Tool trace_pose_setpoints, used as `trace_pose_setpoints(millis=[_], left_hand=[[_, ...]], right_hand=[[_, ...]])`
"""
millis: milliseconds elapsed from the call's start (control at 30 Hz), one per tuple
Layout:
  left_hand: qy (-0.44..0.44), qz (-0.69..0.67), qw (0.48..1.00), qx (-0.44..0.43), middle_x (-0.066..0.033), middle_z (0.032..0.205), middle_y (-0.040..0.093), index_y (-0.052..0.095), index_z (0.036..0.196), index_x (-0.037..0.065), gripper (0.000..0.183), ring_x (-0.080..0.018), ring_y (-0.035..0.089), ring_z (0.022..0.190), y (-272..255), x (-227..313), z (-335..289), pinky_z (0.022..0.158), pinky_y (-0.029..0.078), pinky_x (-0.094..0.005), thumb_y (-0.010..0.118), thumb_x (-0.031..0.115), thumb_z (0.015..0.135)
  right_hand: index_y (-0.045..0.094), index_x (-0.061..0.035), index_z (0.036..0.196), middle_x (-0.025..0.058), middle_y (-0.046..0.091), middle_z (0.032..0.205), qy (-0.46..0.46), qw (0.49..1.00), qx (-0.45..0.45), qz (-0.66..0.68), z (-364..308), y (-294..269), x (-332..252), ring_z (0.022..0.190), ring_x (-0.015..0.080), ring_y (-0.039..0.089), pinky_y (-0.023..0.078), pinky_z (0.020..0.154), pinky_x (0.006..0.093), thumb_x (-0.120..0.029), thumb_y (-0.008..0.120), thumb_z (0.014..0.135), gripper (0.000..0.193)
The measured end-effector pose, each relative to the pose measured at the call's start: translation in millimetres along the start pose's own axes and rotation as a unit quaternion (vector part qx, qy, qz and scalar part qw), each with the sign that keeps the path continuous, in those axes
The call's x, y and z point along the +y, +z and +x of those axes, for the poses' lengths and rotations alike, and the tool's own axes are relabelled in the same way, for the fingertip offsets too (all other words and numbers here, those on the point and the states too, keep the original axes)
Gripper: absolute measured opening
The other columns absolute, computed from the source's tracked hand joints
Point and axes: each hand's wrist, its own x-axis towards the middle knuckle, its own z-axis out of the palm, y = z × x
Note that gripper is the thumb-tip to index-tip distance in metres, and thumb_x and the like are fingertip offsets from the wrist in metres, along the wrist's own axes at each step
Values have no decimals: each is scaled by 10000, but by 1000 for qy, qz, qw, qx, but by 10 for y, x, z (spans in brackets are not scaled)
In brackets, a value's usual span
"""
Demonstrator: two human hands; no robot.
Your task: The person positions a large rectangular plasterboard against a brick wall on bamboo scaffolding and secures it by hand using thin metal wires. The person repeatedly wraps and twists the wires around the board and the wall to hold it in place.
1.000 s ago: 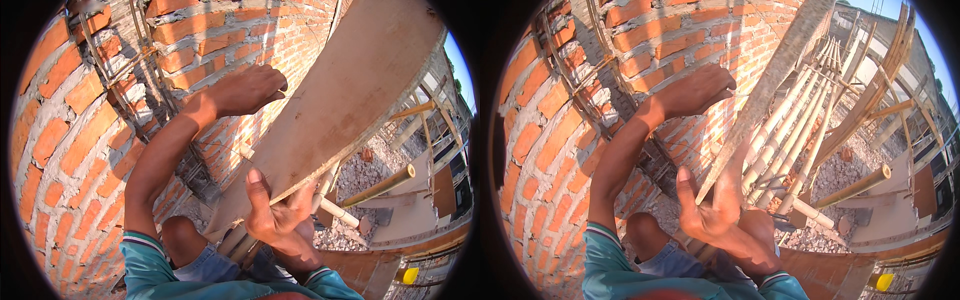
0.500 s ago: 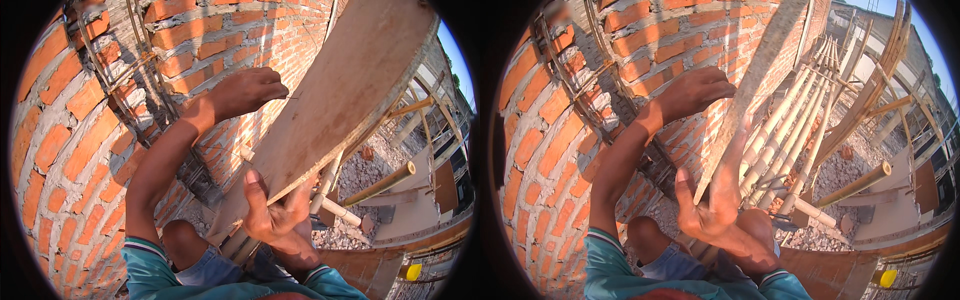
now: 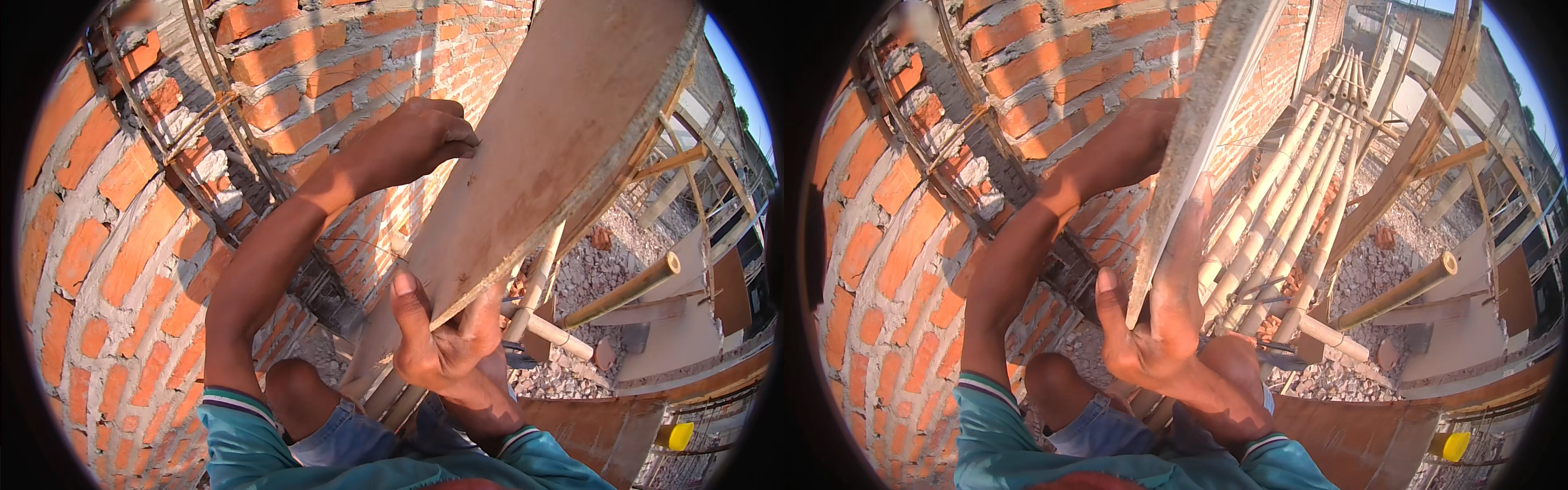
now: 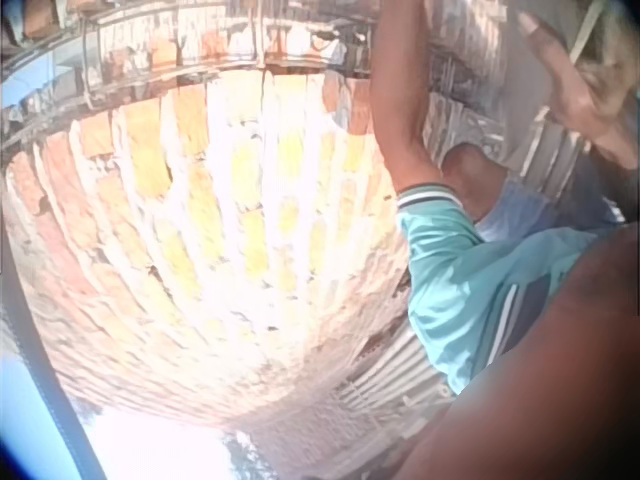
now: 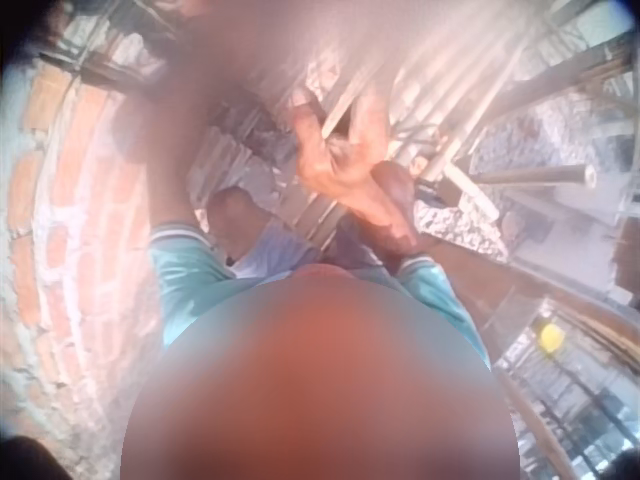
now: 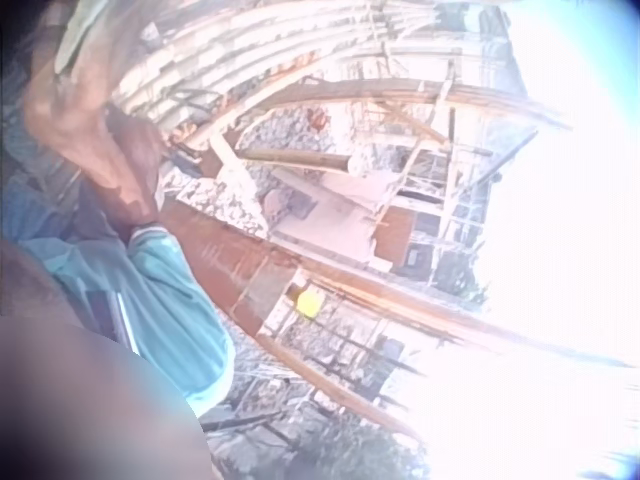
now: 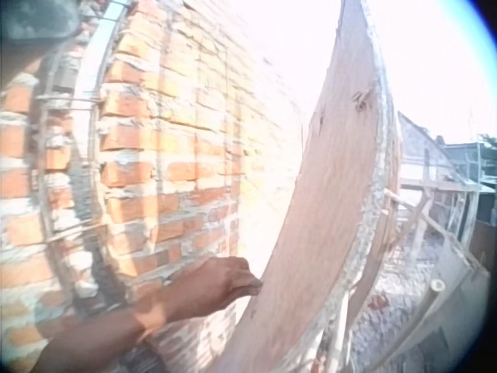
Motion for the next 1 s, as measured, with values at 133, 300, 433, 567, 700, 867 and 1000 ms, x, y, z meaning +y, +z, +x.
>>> trace_pose_setpoints(millis=[133,300,433,567,700,867,1000], left_hand=[[41,205,977,-32,-70,1348,614,640,1351,173,470,-257,560,1271,-124,-88,-147,1106,428,-457,729,318,913],[44,405,912,47,-29,1437,590,654,1343,233,502,-227,526,1360,-429,-376,-234,1200,344,-478,724,437,889],[-129,197,967,-96,-61,1154,712,779,1059,147,354,-269,642,1169,-574,-538,-252,1030,507,-467,654,453,932],[44,238,968,-64,-61,1112,702,767,1040,121,370,-260,640,1147,-582,-621,-289,940,556,-451,699,450,884],[89,248,964,-30,-66,1116,697,751,1016,104,365,-248,641,1132,-573,-748,-326,906,573,-437,747,423,840],[-58,263,962,-51,-101,1291,639,702,1140,116,360,-312,640,1177,-476,-880,-334,922,580,-474,666,406,930],[-89,261,961,-18,-106,1278,643,671,1186,134,341,-315,644,1164,-486,-751,-555,910,584,-474,648,363,935]], right_hand=[[219,224,1517,521,154,1545,-1,999,-13,-40,7,-75,-9,1464,649,168,248,1186,585,91,594,901,733],[232,229,1510,532,179,1528,-15,999,-13,-42,37,-94,-28,1455,653,196,249,1184,585,95,602,890,735],[249,220,1509,530,191,1526,-23,998,-7,-55,51,-88,-14,1455,655,196,235,1181,604,97,612,876,740],[270,206,1511,525,201,1526,-34,998,-1,-52,56,-96,-6,1458,657,188,221,1177,627,96,623,864,746],[290,192,1512,520,211,1527,-44,998,5,-48,48,-108,10,1461,658,180,206,1172,651,95,635,851,752],[315,174,1514,514,223,1527,-96,995,10,-19,114,-107,111,1465,660,171,188,1167,681,94,650,835,761],[318,26,1580,437,135,1610,-126,991,35,38,166,-33,185,1469,678,85,131,1109,782,43,642,861,789]])
